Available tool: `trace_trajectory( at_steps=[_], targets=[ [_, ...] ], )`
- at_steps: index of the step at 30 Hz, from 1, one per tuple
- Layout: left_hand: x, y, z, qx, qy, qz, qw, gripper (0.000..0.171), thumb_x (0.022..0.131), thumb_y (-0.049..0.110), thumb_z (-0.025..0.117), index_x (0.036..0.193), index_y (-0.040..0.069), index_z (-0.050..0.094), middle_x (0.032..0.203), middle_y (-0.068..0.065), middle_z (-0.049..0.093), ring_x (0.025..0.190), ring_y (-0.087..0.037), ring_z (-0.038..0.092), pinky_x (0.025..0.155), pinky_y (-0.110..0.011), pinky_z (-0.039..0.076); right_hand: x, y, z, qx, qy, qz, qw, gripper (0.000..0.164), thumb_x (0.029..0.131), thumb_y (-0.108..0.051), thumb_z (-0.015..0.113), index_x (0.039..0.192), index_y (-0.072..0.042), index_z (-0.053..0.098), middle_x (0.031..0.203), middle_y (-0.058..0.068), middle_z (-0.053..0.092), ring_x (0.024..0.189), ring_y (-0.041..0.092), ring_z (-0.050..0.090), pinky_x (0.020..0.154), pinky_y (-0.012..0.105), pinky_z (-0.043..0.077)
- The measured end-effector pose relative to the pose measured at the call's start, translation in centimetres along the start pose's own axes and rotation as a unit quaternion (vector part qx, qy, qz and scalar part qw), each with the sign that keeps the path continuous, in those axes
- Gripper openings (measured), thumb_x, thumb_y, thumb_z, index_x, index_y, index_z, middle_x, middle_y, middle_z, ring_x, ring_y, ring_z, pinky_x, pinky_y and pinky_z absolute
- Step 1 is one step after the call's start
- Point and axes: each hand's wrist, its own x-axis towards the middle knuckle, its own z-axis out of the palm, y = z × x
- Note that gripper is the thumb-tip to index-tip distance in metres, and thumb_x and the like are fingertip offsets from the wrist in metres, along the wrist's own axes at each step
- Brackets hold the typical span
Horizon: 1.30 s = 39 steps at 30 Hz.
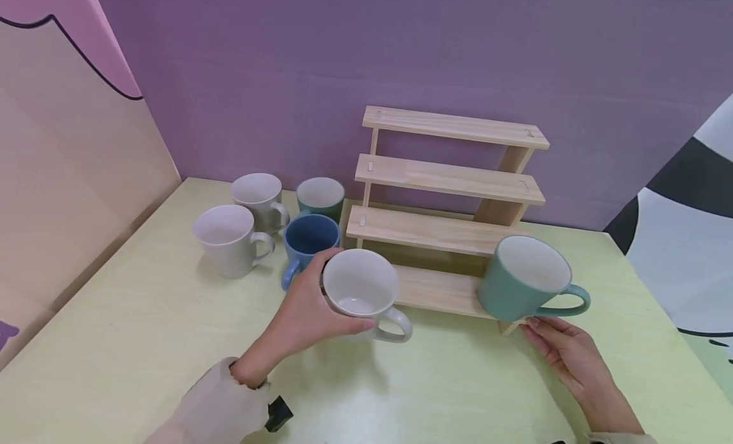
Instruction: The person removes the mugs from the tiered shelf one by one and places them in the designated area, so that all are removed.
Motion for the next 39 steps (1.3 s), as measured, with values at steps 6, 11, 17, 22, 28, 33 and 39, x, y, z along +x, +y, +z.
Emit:
trace_trajectory(
  at_steps=[6, 11, 17, 22, 28, 33, 39],
  targets=[
    [-0.5, -0.2, -0.5, 0.002, 0.005, -0.012, 0.9999, 0.101, 0.057, 0.023, 0.092, 0.141, 0.01, 0.037, 0.131, -0.009, 0.052, 0.11, -0.028, 0.056, 0.084, -0.041, 0.052, 0.1, 0.0, 0.0, 0.0, -0.002, 0.002, 1.0, 0.032, 0.095, 0.009, 0.045, 0.099, -0.004, 0.074, 0.098, 0.007, 0.073, 0.093, 0.018, 0.07, 0.082, 0.027, 0.055],
    [-1.1, -0.2, -1.3, 0.007, 0.008, -0.004, 0.9999, 0.098, 0.057, 0.023, 0.091, 0.139, 0.011, 0.039, 0.128, -0.01, 0.054, 0.107, -0.028, 0.058, 0.082, -0.037, 0.052, 0.0, -0.2, -0.1, -0.002, -0.006, 0.0, 1.0, 0.033, 0.096, 0.009, 0.044, 0.1, -0.004, 0.074, 0.099, 0.007, 0.073, 0.093, 0.018, 0.07, 0.082, 0.027, 0.055],
    [-1.9, -0.8, -2.3, 0.009, 0.022, 0.002, 0.9997, 0.095, 0.057, 0.022, 0.092, 0.137, 0.011, 0.041, 0.127, -0.012, 0.056, 0.108, -0.029, 0.057, 0.081, -0.039, 0.053, -0.1, -0.4, -0.2, 0.0, -0.005, 0.007, 1.0, 0.035, 0.097, 0.007, 0.041, 0.102, -0.006, 0.074, 0.1, 0.006, 0.073, 0.094, 0.018, 0.07, 0.082, 0.027, 0.055],
    [-2.8, -1.2, -3.0, 0.008, 0.036, -0.012, 0.9992, 0.095, 0.056, 0.018, 0.092, 0.136, 0.013, 0.041, 0.128, -0.009, 0.054, 0.11, -0.027, 0.056, 0.083, -0.038, 0.053, -0.1, -0.3, -0.2, -0.001, -0.001, 0.009, 1.0, 0.036, 0.097, 0.008, 0.041, 0.101, -0.006, 0.074, 0.1, 0.006, 0.072, 0.094, 0.018, 0.07, 0.082, 0.028, 0.055],
    [-4.0, -1.6, -3.8, 0.015, 0.053, -0.025, 0.9982, 0.094, 0.055, 0.017, 0.092, 0.134, 0.012, 0.043, 0.126, -0.008, 0.055, 0.109, -0.027, 0.056, 0.083, -0.038, 0.052, -0.1, -0.1, -0.3, -0.008, 0.001, 0.01, 1.0, 0.035, 0.097, 0.007, 0.042, 0.101, -0.007, 0.074, 0.1, 0.005, 0.072, 0.094, 0.017, 0.07, 0.082, 0.027, 0.055],
    [-4.8, -2.0, -4.5, 0.028, 0.068, -0.018, 0.9971, 0.094, 0.055, 0.02, 0.093, 0.134, 0.011, 0.043, 0.127, -0.008, 0.055, 0.11, -0.026, 0.055, 0.084, -0.038, 0.053, 0.0, -0.1, -0.3, -0.01, -0.002, 0.006, 1.0, 0.034, 0.096, 0.008, 0.043, 0.101, -0.007, 0.074, 0.1, 0.006, 0.072, 0.094, 0.017, 0.07, 0.082, 0.027, 0.055],
    [-5.9, -2.6, -5.2, 0.048, 0.087, -0.026, 0.9947, 0.096, 0.055, 0.019, 0.093, 0.135, 0.009, 0.042, 0.127, -0.009, 0.054, 0.111, -0.025, 0.053, 0.084, -0.03, 0.053, 0.0, -0.2, -0.3, -0.009, 0.002, 0.008, 1.0, 0.033, 0.096, 0.008, 0.044, 0.1, -0.006, 0.074, 0.099, 0.005, 0.073, 0.094, 0.017, 0.07, 0.082, 0.026, 0.055]
  ],
)
